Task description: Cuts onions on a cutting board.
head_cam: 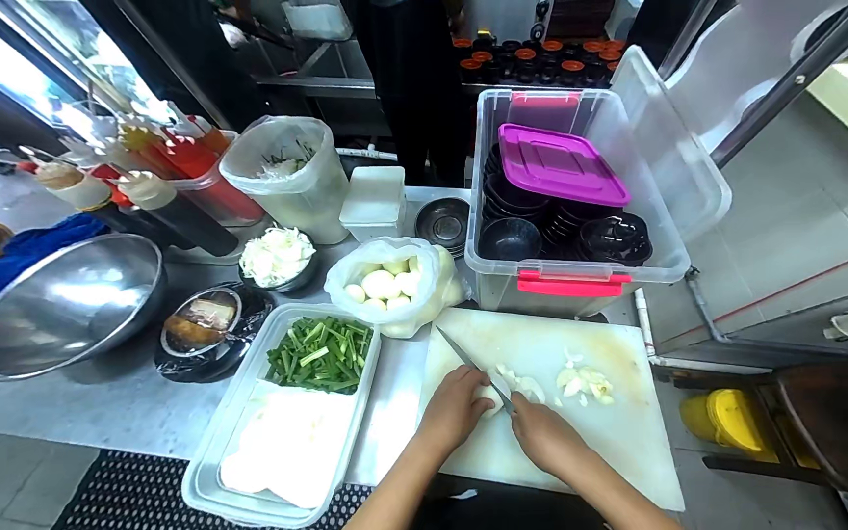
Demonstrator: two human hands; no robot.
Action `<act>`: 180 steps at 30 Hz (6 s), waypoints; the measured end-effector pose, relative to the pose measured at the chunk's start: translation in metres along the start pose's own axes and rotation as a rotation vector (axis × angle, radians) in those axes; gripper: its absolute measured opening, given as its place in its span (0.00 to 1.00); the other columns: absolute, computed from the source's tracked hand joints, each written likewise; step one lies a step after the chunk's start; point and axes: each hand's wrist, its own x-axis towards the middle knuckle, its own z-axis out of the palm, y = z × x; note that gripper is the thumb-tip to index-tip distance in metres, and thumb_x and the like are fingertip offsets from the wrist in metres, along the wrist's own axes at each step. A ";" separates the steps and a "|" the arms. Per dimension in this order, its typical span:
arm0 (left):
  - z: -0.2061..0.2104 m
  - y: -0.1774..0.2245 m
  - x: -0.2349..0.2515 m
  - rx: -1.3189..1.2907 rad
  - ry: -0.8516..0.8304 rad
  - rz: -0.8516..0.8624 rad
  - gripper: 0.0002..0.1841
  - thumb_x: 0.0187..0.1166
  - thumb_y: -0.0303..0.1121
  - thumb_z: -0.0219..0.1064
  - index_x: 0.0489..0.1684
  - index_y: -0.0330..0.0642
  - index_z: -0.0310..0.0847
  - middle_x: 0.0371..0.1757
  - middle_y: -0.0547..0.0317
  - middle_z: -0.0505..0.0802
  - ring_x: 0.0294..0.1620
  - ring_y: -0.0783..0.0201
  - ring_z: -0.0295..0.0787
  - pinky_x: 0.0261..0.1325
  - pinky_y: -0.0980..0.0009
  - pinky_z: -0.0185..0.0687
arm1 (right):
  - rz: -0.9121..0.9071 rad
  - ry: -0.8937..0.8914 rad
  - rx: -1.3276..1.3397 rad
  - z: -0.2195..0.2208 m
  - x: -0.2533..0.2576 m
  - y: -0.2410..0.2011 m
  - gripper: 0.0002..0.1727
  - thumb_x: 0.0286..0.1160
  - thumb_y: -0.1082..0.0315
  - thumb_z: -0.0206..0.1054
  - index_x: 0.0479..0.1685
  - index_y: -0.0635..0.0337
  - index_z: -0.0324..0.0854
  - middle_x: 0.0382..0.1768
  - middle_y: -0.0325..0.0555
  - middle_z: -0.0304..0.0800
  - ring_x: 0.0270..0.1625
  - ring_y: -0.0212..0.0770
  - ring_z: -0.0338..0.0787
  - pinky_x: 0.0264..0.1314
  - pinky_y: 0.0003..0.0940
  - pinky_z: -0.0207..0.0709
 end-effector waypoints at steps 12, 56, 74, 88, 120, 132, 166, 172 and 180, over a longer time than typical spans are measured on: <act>0.003 -0.002 -0.002 -0.010 0.043 0.017 0.18 0.80 0.49 0.70 0.58 0.48 0.87 0.59 0.58 0.91 0.65 0.61 0.86 0.74 0.63 0.79 | 0.016 0.018 -0.014 -0.007 -0.025 0.003 0.18 0.92 0.57 0.48 0.69 0.56 0.70 0.44 0.56 0.90 0.50 0.58 0.94 0.52 0.57 0.86; 0.018 -0.013 -0.010 0.007 0.182 0.092 0.19 0.82 0.53 0.67 0.55 0.49 0.88 0.55 0.60 0.92 0.63 0.63 0.86 0.72 0.66 0.80 | 0.055 0.005 -0.008 0.012 -0.009 -0.007 0.20 0.92 0.56 0.48 0.68 0.61 0.71 0.49 0.59 0.90 0.55 0.59 0.94 0.55 0.58 0.86; 0.023 -0.015 -0.014 0.021 0.230 0.114 0.18 0.83 0.53 0.66 0.54 0.49 0.89 0.56 0.60 0.92 0.64 0.64 0.86 0.73 0.66 0.80 | 0.065 0.021 -0.052 0.000 -0.034 -0.005 0.19 0.92 0.55 0.47 0.65 0.59 0.71 0.46 0.56 0.90 0.53 0.57 0.94 0.53 0.55 0.87; 0.030 -0.020 -0.019 0.005 0.286 0.141 0.18 0.83 0.52 0.66 0.52 0.49 0.89 0.56 0.60 0.92 0.64 0.65 0.87 0.72 0.68 0.81 | 0.044 0.038 -0.060 -0.006 -0.045 -0.003 0.19 0.92 0.55 0.47 0.66 0.57 0.72 0.45 0.55 0.91 0.51 0.56 0.94 0.52 0.55 0.87; 0.044 -0.013 -0.016 0.136 0.387 0.043 0.25 0.86 0.59 0.56 0.59 0.50 0.89 0.60 0.57 0.91 0.65 0.60 0.86 0.71 0.62 0.82 | 0.080 0.005 0.009 0.000 -0.024 0.012 0.21 0.91 0.53 0.48 0.69 0.57 0.73 0.48 0.56 0.91 0.55 0.57 0.93 0.57 0.57 0.85; 0.009 -0.011 -0.024 0.072 0.003 -0.002 0.18 0.82 0.44 0.63 0.64 0.47 0.84 0.67 0.55 0.87 0.69 0.58 0.84 0.76 0.61 0.78 | 0.117 0.026 -0.078 0.021 -0.026 0.001 0.20 0.92 0.57 0.46 0.70 0.59 0.71 0.49 0.58 0.91 0.54 0.59 0.94 0.54 0.57 0.87; 0.006 -0.020 -0.021 0.022 -0.012 0.042 0.19 0.82 0.46 0.63 0.65 0.49 0.85 0.66 0.57 0.88 0.70 0.62 0.84 0.78 0.62 0.77 | 0.113 0.085 -0.137 0.026 -0.025 -0.016 0.19 0.92 0.59 0.46 0.70 0.57 0.71 0.50 0.56 0.91 0.55 0.58 0.94 0.54 0.57 0.87; 0.008 -0.025 -0.023 0.003 0.035 0.058 0.20 0.83 0.47 0.63 0.63 0.47 0.85 0.65 0.56 0.89 0.68 0.61 0.85 0.76 0.63 0.78 | 0.107 0.105 -0.163 0.011 -0.044 -0.020 0.19 0.92 0.58 0.45 0.68 0.56 0.72 0.46 0.55 0.92 0.51 0.57 0.95 0.51 0.56 0.88; 0.013 -0.028 -0.024 -0.001 0.056 0.076 0.19 0.83 0.48 0.62 0.63 0.48 0.85 0.66 0.57 0.89 0.70 0.62 0.84 0.78 0.64 0.77 | 0.093 0.085 -0.147 0.021 -0.015 -0.026 0.20 0.92 0.59 0.45 0.72 0.56 0.71 0.51 0.56 0.92 0.56 0.57 0.94 0.55 0.57 0.87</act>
